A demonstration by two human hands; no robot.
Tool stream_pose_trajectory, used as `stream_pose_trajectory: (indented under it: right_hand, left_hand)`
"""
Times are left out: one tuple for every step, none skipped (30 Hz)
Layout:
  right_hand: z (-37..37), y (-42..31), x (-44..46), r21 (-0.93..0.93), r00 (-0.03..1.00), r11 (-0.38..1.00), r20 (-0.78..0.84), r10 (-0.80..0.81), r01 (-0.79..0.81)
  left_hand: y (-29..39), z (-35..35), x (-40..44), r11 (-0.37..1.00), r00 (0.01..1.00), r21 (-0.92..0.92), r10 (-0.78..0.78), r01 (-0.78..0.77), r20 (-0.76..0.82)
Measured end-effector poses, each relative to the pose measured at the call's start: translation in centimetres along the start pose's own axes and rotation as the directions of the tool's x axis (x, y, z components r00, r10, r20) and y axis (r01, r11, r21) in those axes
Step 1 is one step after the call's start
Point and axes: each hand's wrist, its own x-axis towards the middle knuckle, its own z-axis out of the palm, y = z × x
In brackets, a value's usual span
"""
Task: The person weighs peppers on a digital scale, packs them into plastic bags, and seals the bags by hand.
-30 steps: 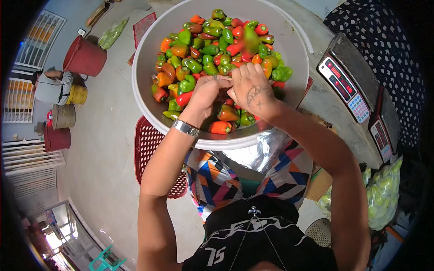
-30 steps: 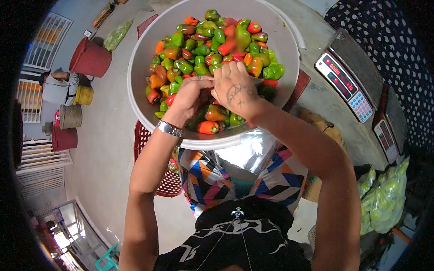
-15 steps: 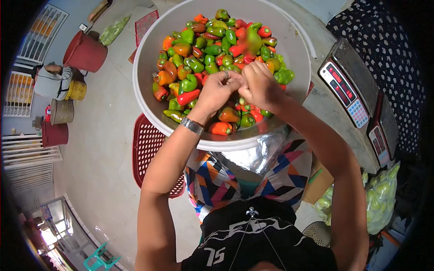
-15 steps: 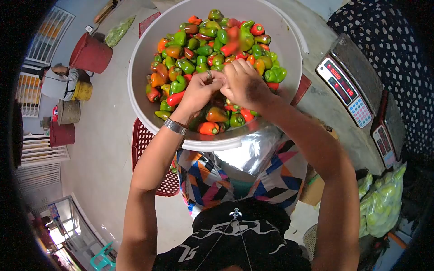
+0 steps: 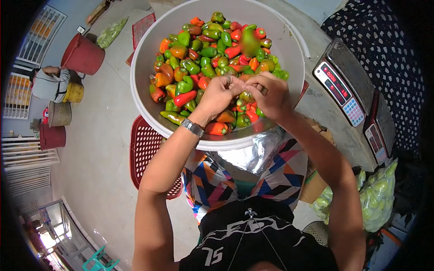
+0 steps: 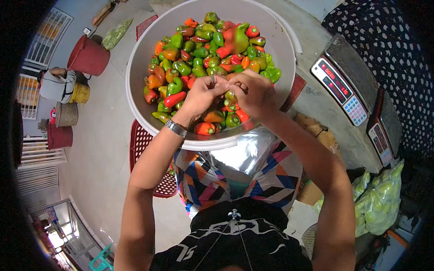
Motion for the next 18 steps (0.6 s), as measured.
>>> stream_pose_trajectory:
  right_hand:
    - [0.0,-0.2,-0.1,-0.011,1.0,1.0,0.001,0.028,-0.028]
    - [0.0,-0.3,-0.2,-0.023,0.998,0.998,0.001,0.056,-0.056]
    - [0.0,-0.5,-0.2,-0.002,0.998,0.998,0.012,0.061,-0.061]
    - [-0.1,-0.7,-0.2,0.02,0.998,0.998,0.024,0.066,-0.066]
    - [-0.2,-1.0,0.0,0.043,0.997,0.997,0.037,0.068,-0.069]
    - [-0.2,-1.2,0.3,0.073,0.998,0.996,0.042,0.039,-0.042]
    - [-0.4,-1.2,0.7,0.102,0.999,0.995,0.049,0.014,-0.019]
    - [-0.7,-1.3,1.1,0.13,0.998,0.992,0.054,-0.01,0.003]
    - [-1.3,-2.1,2.0,0.154,0.995,0.987,0.098,0.031,-0.046]
    - [-1.9,-3.3,3.0,0.177,0.987,0.979,0.142,0.074,-0.098]
    - [-2.3,-3.9,3.8,0.197,0.976,0.969,0.186,0.112,-0.149]
    - [-2.3,-4.0,4.6,0.244,0.985,0.966,0.169,0.045,-0.086]
    - [-2.4,-4.5,5.1,0.344,0.98,0.929,0.187,0.075,-0.137]
    - [-2.5,-5.1,5.6,0.438,0.973,0.88,0.208,0.101,-0.185]
    - [-2.8,-6.1,6.3,0.526,0.965,0.818,0.231,0.125,-0.231]
    - [-3.5,-7.9,6.8,0.564,0.945,0.769,0.288,0.158,-0.301]
    - [-3.4,-8.4,6.9,0.51,0.97,0.834,0.217,0.114,-0.212]
    - [-3.2,-8.8,7.1,0.445,0.987,0.887,0.148,0.062,-0.122]
  left_hand:
    - [0.1,0.0,-0.1,1.0,1.0,0.013,-0.001,0.001,-0.002]
    - [0.2,0.1,-0.1,1.0,1.0,0.026,-0.001,0.001,-0.004]
    - [0.4,0.2,-0.2,0.999,1.0,0.039,-0.001,0.002,-0.006]
    - [0.6,0.4,-0.5,0.997,0.997,-0.004,0.072,-0.072,-0.001]
    - [0.8,0.5,-0.8,0.988,0.989,-0.046,0.148,-0.148,-0.003]
    - [1.1,0.5,-1.2,0.971,0.975,-0.088,0.222,-0.221,-0.008]
    - [2.1,0.8,-1.8,0.962,0.973,-0.144,0.231,-0.23,-0.011]
    - [3.3,1.0,-2.3,0.95,0.97,-0.2,0.241,-0.239,-0.014]
    - [4.5,1.2,-2.8,0.935,0.968,-0.255,0.252,-0.248,-0.017]
    - [5.1,1.5,-3.3,0.939,0.978,-0.275,0.205,-0.208,-0.04]
    - [5.4,1.4,-3.4,0.937,0.968,-0.241,0.248,-0.252,-0.047]
    - [5.9,1.0,-3.3,0.932,0.954,-0.205,0.293,-0.299,-0.057]
    - [6.5,0.7,-3.6,0.924,0.939,-0.168,0.337,-0.344,-0.066]
    - [7.2,0.3,-3.9,0.934,0.949,-0.165,0.308,-0.315,-0.068]
    - [8.1,0.2,-4.2,0.912,0.926,-0.163,0.369,-0.376,-0.076]
    - [8.9,0.1,-4.4,0.886,0.9,-0.161,0.427,-0.435,-0.082]
    - [9.7,0.2,-4.7,0.857,0.872,-0.159,0.482,-0.49,-0.088]
    - [10.7,-0.1,-5.7,0.873,0.891,-0.174,0.445,-0.455,-0.096]
